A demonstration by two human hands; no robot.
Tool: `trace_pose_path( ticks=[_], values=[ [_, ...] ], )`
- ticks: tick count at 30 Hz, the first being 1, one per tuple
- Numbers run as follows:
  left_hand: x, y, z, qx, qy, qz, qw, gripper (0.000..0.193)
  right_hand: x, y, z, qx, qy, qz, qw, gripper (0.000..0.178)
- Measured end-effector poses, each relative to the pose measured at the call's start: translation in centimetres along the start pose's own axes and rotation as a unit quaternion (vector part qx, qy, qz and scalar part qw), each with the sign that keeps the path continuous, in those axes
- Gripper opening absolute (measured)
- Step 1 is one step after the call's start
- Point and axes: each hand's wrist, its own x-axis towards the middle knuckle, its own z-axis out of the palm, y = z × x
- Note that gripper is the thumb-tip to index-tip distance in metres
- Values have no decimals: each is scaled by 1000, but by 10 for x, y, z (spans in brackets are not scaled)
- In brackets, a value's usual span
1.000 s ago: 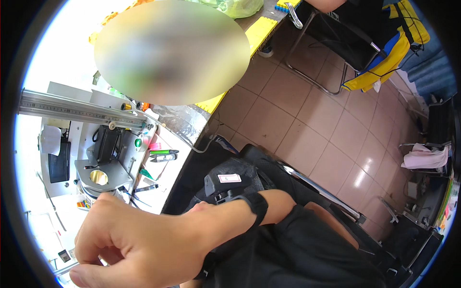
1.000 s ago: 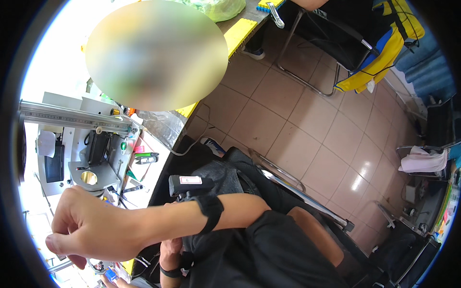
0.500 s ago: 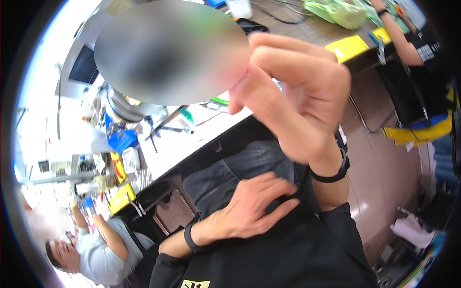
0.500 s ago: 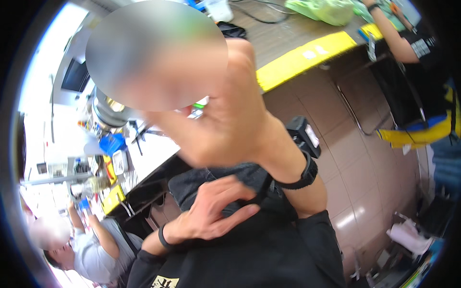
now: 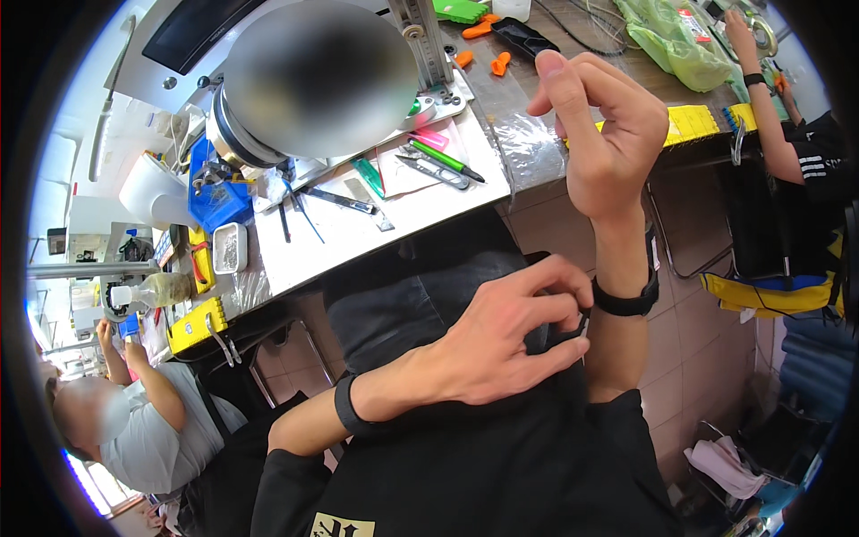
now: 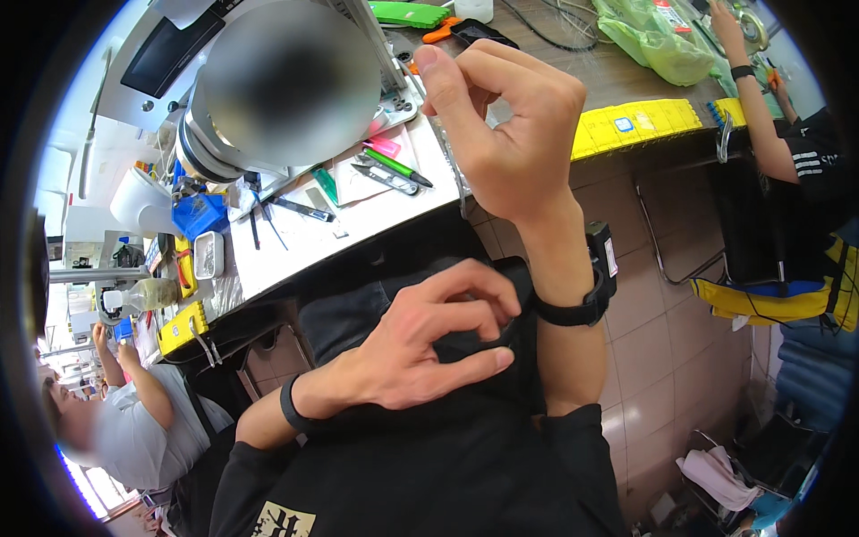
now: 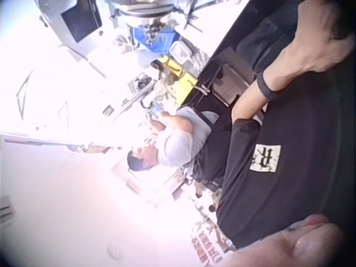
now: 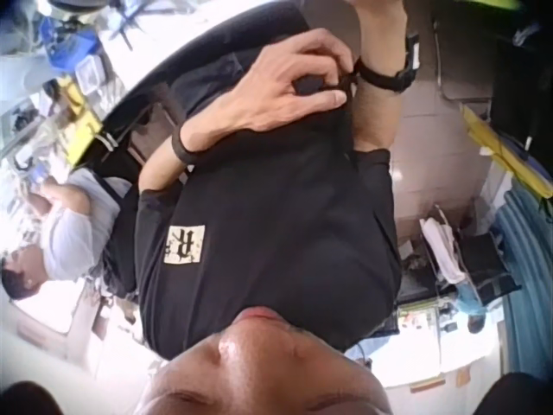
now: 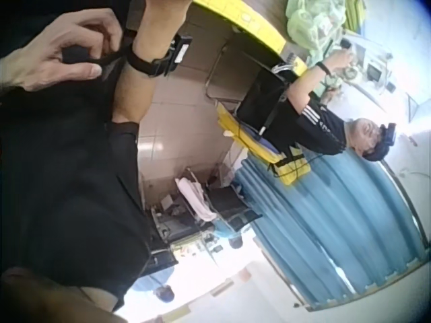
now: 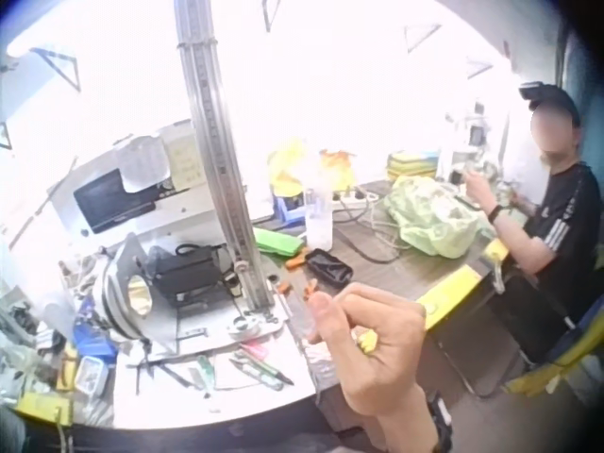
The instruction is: Assembling and testing small mechanical components using precision tools and a machine.
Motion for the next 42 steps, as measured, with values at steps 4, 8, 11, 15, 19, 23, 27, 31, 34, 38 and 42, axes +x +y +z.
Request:
trace_pose_path(
  ticks=[4, 8, 11, 15, 19, 23, 27, 31, 34, 38, 42],
  values=[
    [-11, -7, -3, 1, -34, 66, 997, 24, 0, -5, -2, 5, 6, 20, 1000, 28],
    [-20, -7, -9, -17, -56, 7, 998, 25, -4, -3, 3, 38, -18, 46, 998, 32],
    [-20, -12, -14, -48, -27, 18, 998, 24, 0, -14, 11, 306, 17, 206, 929, 35],
    [13, -14, -40, -344, -13, -215, 914, 18, 16, 21, -5, 534, 73, 291, 791, 33],
    [39, -21, -53, -393, -38, -215, 893, 25, 26, 15, -10, 588, 93, 376, 711, 31],
    [46, -27, -52, -421, -81, -219, 876, 23, 21, 33, -17, 668, 19, 353, 655, 32],
    [47, -34, -48, -427, -99, -206, 875, 25, 19, 35, -23, 670, 26, 352, 653, 31],
    [37, -23, -46, -340, -153, -153, 915, 33, 14, 20, -11, 581, 80, 341, 735, 30],
    [21, -16, -34, -185, -108, -78, 974, 42, 10, 12, 6, 507, 69, 324, 796, 36],
    [11, 6, -29, 86, -106, 115, 984, 41, 12, -6, 20, 411, 28, 309, 857, 40],
    [8, 21, -18, 143, -79, 209, 964, 26, 1, -7, 27, 254, -17, 238, 937, 40]
  ],
)
